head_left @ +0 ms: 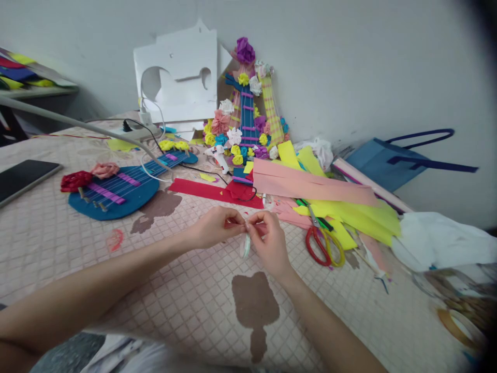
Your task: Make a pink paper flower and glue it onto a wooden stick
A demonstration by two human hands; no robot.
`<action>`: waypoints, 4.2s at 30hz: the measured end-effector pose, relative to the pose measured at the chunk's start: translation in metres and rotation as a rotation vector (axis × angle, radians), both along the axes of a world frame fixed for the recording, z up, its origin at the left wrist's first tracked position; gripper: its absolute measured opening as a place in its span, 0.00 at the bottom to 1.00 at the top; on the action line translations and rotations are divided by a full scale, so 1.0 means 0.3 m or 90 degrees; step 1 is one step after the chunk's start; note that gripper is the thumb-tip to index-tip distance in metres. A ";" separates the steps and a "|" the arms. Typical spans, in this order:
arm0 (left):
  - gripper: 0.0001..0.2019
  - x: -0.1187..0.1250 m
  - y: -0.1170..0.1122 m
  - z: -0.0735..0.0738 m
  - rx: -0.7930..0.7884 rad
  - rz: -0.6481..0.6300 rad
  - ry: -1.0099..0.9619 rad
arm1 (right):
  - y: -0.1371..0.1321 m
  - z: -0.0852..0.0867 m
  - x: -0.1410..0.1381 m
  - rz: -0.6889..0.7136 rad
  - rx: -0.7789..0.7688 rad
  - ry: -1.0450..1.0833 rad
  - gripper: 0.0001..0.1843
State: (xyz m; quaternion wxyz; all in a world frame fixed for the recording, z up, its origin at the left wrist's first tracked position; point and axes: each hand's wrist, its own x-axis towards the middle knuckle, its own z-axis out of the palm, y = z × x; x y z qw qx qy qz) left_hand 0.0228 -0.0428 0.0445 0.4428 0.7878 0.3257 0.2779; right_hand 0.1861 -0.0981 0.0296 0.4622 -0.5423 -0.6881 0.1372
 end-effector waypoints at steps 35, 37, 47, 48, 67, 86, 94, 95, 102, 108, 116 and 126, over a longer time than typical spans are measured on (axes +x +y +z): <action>0.11 0.003 0.004 -0.012 -0.041 0.029 0.010 | 0.001 -0.007 0.016 0.058 -0.024 0.012 0.10; 0.10 0.001 0.011 -0.008 -0.054 0.042 -0.003 | 0.003 0.000 0.019 0.054 0.002 0.008 0.09; 0.06 -0.026 0.029 0.037 0.165 0.184 -0.039 | 0.008 -0.027 0.011 0.007 -0.068 0.273 0.11; 0.06 -0.027 0.028 0.040 0.186 0.192 -0.036 | 0.008 -0.037 0.002 0.050 -0.119 0.311 0.12; 0.06 -0.015 0.004 0.027 0.180 0.165 -0.029 | 0.018 -0.081 -0.051 0.179 -0.242 0.435 0.21; 0.14 -0.032 0.037 0.015 -0.103 0.081 -0.099 | 0.026 -0.083 -0.030 0.200 -0.240 0.394 0.22; 0.12 -0.025 0.034 0.021 -0.121 0.084 -0.088 | 0.029 -0.042 -0.006 0.188 -0.199 0.496 0.28; 0.12 -0.022 0.031 0.021 -0.129 0.069 -0.089 | 0.028 -0.039 -0.008 0.165 -0.202 0.497 0.29; 0.10 -0.025 0.037 -0.010 -0.214 -0.011 -0.091 | 0.022 -0.033 -0.018 0.131 -0.238 0.537 0.23; 0.10 -0.030 0.053 -0.041 -0.348 -0.024 -0.139 | 0.029 -0.064 -0.002 0.121 -0.238 0.487 0.21; 0.14 -0.028 0.050 -0.032 -0.466 -0.007 -0.184 | 0.013 -0.009 0.048 0.118 0.162 -0.156 0.26; 0.12 -0.023 0.045 -0.041 -0.578 -0.021 -0.207 | 0.023 -0.010 0.041 0.117 0.333 -0.296 0.14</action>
